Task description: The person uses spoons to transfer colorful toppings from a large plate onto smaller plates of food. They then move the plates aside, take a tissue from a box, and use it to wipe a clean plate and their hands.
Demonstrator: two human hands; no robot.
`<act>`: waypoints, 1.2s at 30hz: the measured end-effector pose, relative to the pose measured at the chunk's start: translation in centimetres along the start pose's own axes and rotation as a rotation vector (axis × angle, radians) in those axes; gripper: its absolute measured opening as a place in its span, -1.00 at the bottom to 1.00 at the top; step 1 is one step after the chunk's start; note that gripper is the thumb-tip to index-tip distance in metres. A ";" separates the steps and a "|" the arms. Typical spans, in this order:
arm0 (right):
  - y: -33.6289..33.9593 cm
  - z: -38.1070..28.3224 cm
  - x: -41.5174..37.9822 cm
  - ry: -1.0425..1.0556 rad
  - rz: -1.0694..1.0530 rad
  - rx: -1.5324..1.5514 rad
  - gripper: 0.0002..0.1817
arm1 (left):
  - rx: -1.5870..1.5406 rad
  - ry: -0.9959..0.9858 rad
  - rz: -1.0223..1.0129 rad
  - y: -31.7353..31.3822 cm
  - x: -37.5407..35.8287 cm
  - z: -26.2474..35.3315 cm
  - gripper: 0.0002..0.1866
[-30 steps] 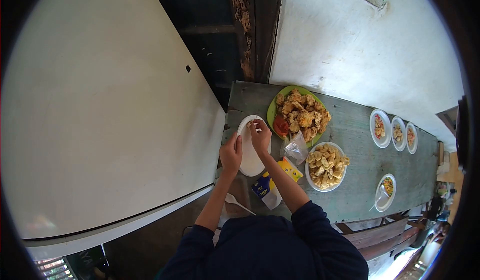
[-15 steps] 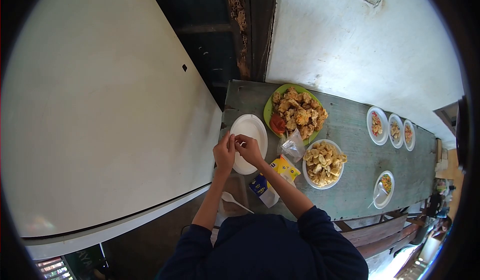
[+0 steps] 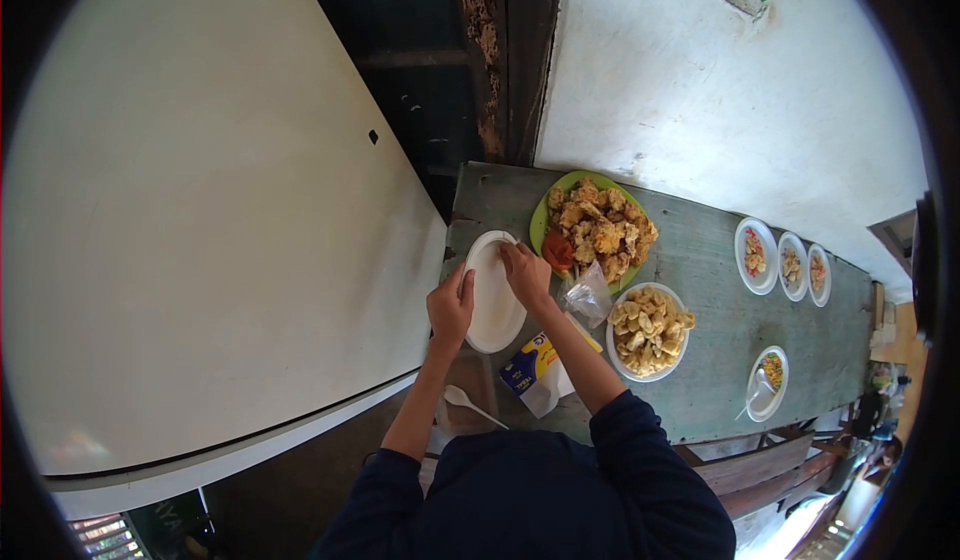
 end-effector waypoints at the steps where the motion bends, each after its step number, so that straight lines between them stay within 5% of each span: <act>1: -0.6 1.0 -0.5 -0.001 -0.002 -0.001 -0.89 | 0.000 -0.029 0.032 0.1 -0.1 0.1 -0.72; 6: -3.2 3.3 -3.8 -0.046 -0.301 -0.210 -0.86 | -0.008 -0.047 0.063 0.2 -0.6 0.4 -0.75; 13: -4.9 2.6 -9.1 -0.162 -0.527 -0.030 -0.83 | -0.038 -0.141 0.149 0.5 -1.2 1.4 -0.77; 19: -5.7 -1.5 -10.4 -0.113 -0.607 0.500 -0.79 | -0.043 -0.120 0.145 0.4 -1.4 1.2 -0.77; 21: -6.3 -2.4 -11.0 -0.441 -0.802 0.973 -0.78 | -0.056 -0.097 0.135 0.3 -1.3 0.9 -0.77; 22: -5.6 -2.6 -10.3 -0.440 -0.801 0.974 -0.78 | -0.073 -0.106 0.143 0.4 -1.2 0.8 -0.76; 24: -4.9 -4.2 -8.8 -0.490 -0.852 1.488 -0.78 | -0.087 -0.115 0.153 0.5 -1.1 0.7 -0.76; 25: -4.8 -4.6 -7.9 -0.487 -0.854 1.488 -0.78 | -0.099 -0.070 0.123 0.2 -1.1 0.3 -0.75; 27: -3.3 -3.3 -5.2 -0.469 -0.522 1.335 -0.77 | -0.111 -0.024 0.090 -0.3 -1.1 0.3 -0.75; 29: -3.4 -3.4 -4.9 -0.450 -0.487 1.312 -0.79 | -0.143 -0.002 0.078 -0.7 -1.2 0.4 -0.70; 31: -2.1 -4.4 -4.8 -0.139 -0.381 0.913 -0.82 | -0.112 -0.035 0.113 -0.3 -0.8 0.6 -0.71; 36: -3.1 -3.0 -9.4 -0.051 -0.519 0.524 -0.80 | -0.114 -0.094 0.173 0.6 -1.2 0.5 -0.73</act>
Point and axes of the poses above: each hand's wrist, its own x-axis towards the middle knuckle, its own y-axis out of the back of the hand, z = x × y, the point moved 9 cm from there along x, towards the middle knuckle, and after that the axes turned 7 degrees about -z, right-handed, at the moved point
